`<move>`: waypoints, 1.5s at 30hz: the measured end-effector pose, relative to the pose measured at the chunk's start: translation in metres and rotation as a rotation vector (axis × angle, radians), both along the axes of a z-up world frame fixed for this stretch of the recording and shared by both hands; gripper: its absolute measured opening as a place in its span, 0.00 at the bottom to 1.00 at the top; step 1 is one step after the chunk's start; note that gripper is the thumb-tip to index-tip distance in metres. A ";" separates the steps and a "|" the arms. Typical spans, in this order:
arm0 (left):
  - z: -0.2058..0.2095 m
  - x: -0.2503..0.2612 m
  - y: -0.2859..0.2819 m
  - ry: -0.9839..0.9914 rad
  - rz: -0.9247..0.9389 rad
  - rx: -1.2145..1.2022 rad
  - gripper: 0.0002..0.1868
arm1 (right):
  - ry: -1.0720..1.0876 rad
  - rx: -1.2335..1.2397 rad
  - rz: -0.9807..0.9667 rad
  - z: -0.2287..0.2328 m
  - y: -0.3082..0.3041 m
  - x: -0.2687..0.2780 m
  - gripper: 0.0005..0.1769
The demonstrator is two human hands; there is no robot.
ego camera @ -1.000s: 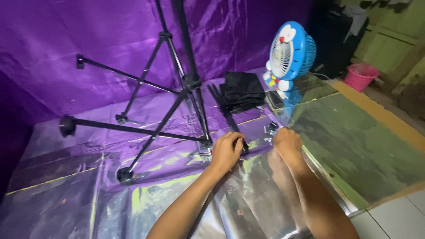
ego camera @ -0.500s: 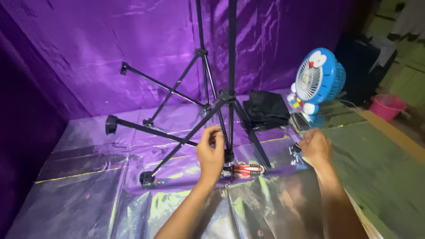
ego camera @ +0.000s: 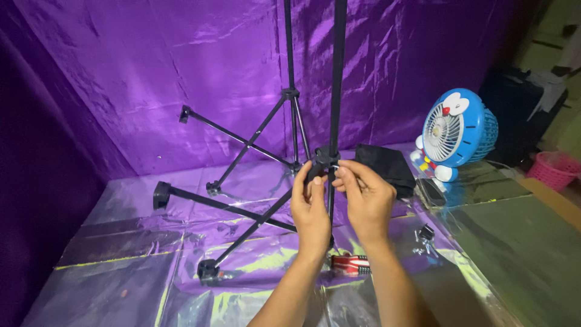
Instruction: The person assembles a black metal stand by connecting multiple poles and securing joints with a screwdriver. They attach feet and cross-braces, tighten screws at each joint, and adjust the structure to form a stable frame.
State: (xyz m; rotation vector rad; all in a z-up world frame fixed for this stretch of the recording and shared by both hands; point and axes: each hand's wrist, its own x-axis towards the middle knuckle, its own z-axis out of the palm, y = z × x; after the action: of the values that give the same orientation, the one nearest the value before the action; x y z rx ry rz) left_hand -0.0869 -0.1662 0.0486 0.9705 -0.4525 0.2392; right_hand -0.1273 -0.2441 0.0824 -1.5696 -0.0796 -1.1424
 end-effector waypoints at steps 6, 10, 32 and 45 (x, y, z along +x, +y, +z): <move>0.018 -0.002 0.020 -0.082 0.059 0.205 0.19 | 0.004 -0.122 -0.061 0.009 0.011 -0.009 0.09; 0.036 -0.005 0.039 0.046 0.331 0.814 0.19 | -0.007 -0.146 -0.199 0.007 0.021 -0.009 0.06; 0.027 0.021 0.028 -0.480 0.531 0.551 0.12 | -0.165 -0.386 -0.459 -0.004 0.024 0.002 0.08; 0.026 0.022 0.032 -0.489 0.501 0.514 0.12 | -0.126 -0.336 -0.335 -0.008 0.017 0.009 0.08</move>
State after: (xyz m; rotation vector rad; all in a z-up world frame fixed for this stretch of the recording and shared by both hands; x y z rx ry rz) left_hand -0.0652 -0.1343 0.0748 1.5334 -0.7333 0.8550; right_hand -0.1179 -0.2267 0.0745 -1.8519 -0.0991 -1.5529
